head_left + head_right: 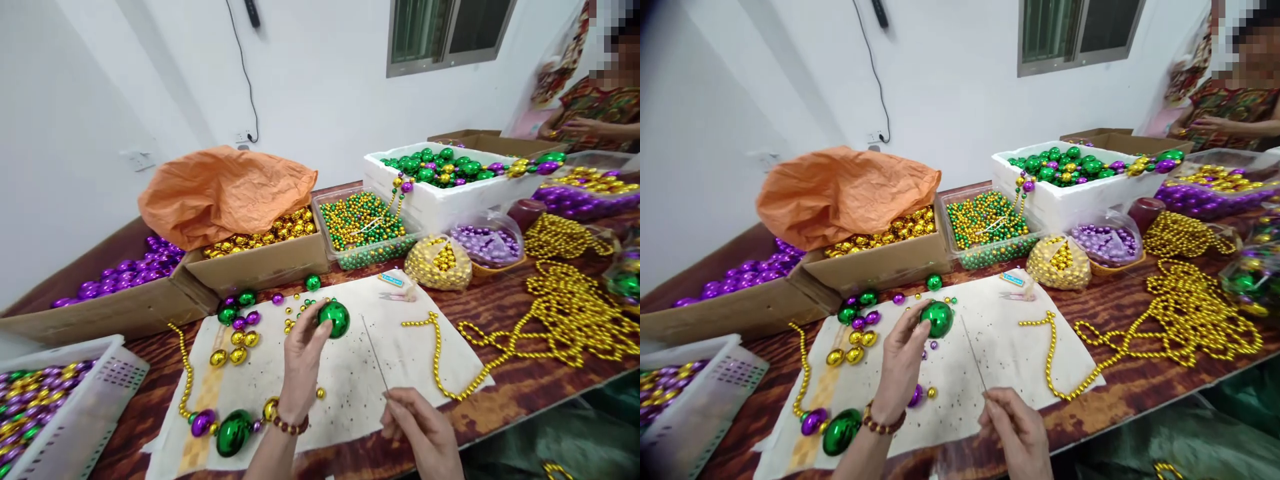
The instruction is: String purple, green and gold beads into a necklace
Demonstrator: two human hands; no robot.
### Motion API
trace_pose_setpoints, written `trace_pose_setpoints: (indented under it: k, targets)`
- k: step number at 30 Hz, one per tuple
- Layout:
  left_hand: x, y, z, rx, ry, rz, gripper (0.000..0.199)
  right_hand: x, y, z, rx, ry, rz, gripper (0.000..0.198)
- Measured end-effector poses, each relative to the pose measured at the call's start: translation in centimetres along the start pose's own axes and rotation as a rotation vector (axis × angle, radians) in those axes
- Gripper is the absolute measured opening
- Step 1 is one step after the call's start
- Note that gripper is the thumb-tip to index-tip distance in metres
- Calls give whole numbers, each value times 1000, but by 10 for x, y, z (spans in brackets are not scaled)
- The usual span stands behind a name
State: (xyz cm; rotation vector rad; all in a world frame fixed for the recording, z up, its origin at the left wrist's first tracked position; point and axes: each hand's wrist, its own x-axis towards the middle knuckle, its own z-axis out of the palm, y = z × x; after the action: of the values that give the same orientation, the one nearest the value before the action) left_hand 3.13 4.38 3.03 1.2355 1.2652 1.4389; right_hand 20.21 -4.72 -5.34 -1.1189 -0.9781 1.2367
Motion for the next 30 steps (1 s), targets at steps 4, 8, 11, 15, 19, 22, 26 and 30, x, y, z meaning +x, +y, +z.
trace_pose_setpoints:
  k: [4, 8, 11, 15, 19, 22, 26, 30]
  targets:
    - [15, 18, -3, -242, -24, -73, 36, -9, 3, 8, -59, -55, -2, 28]
    - [16, 27, -2, -414, -53, -100, 37, -9, -1, 14, -74, -42, -26, 28]
    - [14, 28, -2, -451, -50, -116, 36, -8, -2, 16, -100, -42, -11, 30]
    - [14, 26, -4, -480, -35, -129, 34, -8, -1, 17, -106, -56, -4, 31]
    - [14, 25, -4, -497, -41, -126, 34, -6, 0, 18, -93, -57, -13, 32]
    - [14, 25, -2, -498, -40, -110, 32, -5, -1, 17, -106, -114, -6, 31]
    - [13, 23, 1, -476, -34, -92, 30, -4, -1, 20, -87, -99, -17, 28]
    - [3, 17, 2, -414, -51, -83, 31, 0, -1, 28, -49, -47, -21, 28]
